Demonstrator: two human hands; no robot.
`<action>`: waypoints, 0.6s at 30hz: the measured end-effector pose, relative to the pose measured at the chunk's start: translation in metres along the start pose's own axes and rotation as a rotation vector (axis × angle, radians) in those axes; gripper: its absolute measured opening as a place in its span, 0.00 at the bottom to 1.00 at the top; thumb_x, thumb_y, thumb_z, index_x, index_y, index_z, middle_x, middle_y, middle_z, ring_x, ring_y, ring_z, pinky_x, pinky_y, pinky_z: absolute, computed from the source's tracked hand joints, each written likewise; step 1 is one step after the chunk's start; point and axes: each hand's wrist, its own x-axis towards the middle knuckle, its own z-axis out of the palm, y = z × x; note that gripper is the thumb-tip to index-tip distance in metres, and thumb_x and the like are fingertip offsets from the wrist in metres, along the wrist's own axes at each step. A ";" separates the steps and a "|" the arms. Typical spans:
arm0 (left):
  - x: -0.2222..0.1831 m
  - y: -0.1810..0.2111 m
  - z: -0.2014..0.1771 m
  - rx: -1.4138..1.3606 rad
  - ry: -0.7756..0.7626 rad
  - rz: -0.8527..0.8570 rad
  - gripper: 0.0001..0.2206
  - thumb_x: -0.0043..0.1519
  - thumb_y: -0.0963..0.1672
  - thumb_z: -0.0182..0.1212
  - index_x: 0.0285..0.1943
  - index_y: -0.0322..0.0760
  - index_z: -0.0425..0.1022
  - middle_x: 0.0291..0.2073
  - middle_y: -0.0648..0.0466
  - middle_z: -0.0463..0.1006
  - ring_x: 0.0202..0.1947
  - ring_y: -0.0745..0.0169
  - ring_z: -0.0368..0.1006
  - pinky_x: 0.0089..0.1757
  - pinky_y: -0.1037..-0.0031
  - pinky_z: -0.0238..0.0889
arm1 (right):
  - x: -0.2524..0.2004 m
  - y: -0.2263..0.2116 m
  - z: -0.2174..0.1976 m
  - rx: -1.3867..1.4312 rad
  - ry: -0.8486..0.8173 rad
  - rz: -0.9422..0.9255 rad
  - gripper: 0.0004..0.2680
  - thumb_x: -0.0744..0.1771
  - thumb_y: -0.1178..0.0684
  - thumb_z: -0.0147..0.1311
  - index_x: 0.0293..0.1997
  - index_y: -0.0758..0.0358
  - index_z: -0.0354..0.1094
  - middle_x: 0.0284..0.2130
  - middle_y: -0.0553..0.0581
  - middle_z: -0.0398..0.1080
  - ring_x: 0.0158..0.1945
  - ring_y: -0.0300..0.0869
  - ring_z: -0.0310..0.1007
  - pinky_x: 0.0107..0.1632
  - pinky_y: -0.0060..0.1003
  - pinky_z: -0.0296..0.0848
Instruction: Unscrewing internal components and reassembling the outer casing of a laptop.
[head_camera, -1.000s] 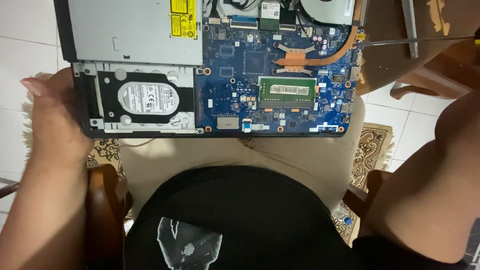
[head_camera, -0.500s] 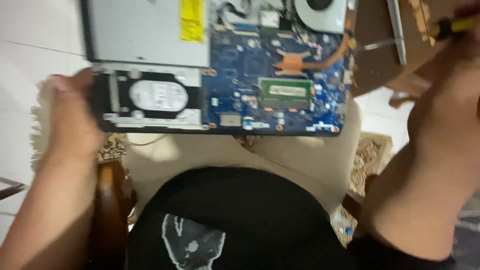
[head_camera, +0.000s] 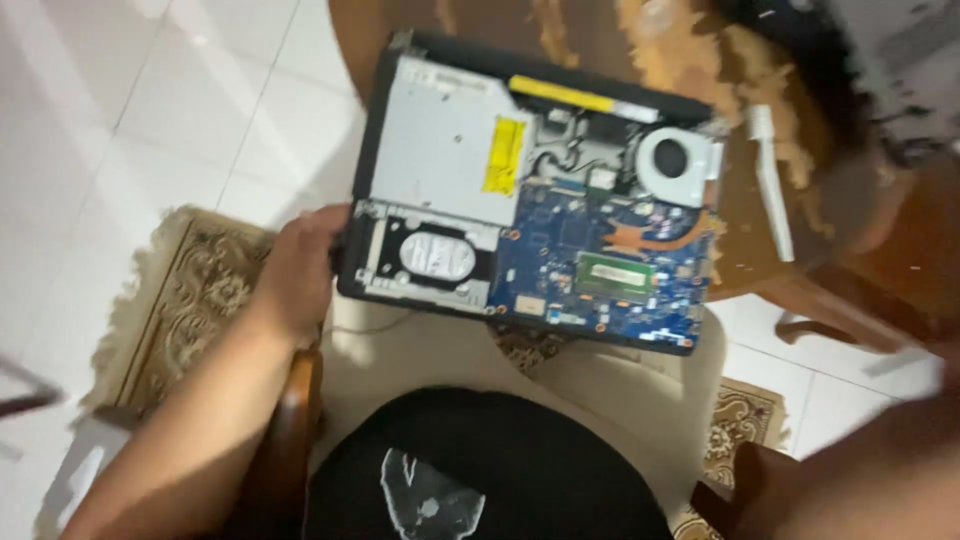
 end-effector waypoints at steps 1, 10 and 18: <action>0.003 -0.002 -0.008 0.076 -0.082 0.219 0.38 0.65 0.60 0.18 0.49 0.44 0.81 0.41 0.50 0.85 0.43 0.55 0.82 0.41 0.67 0.72 | -0.013 -0.068 0.027 0.007 0.103 -0.031 0.16 0.68 0.68 0.43 0.59 0.52 0.55 0.64 0.64 0.65 0.64 0.54 0.66 0.58 0.50 0.70; -0.001 -0.007 -0.016 0.097 -0.141 0.094 0.44 0.61 0.62 0.15 0.62 0.40 0.77 0.51 0.45 0.84 0.53 0.50 0.79 0.51 0.63 0.70 | 0.017 -0.274 0.090 0.783 0.502 0.537 0.08 0.70 0.42 0.48 0.33 0.44 0.64 0.22 0.40 0.61 0.19 0.31 0.53 0.21 0.31 0.49; 0.016 -0.056 -0.019 0.323 -0.089 0.423 0.23 0.73 0.49 0.28 0.64 0.35 0.67 0.51 0.39 0.77 0.50 0.46 0.74 0.51 0.62 0.63 | 0.068 -0.196 0.069 0.877 0.164 0.634 0.08 0.64 0.39 0.52 0.28 0.39 0.58 0.19 0.37 0.52 0.18 0.29 0.43 0.20 0.24 0.35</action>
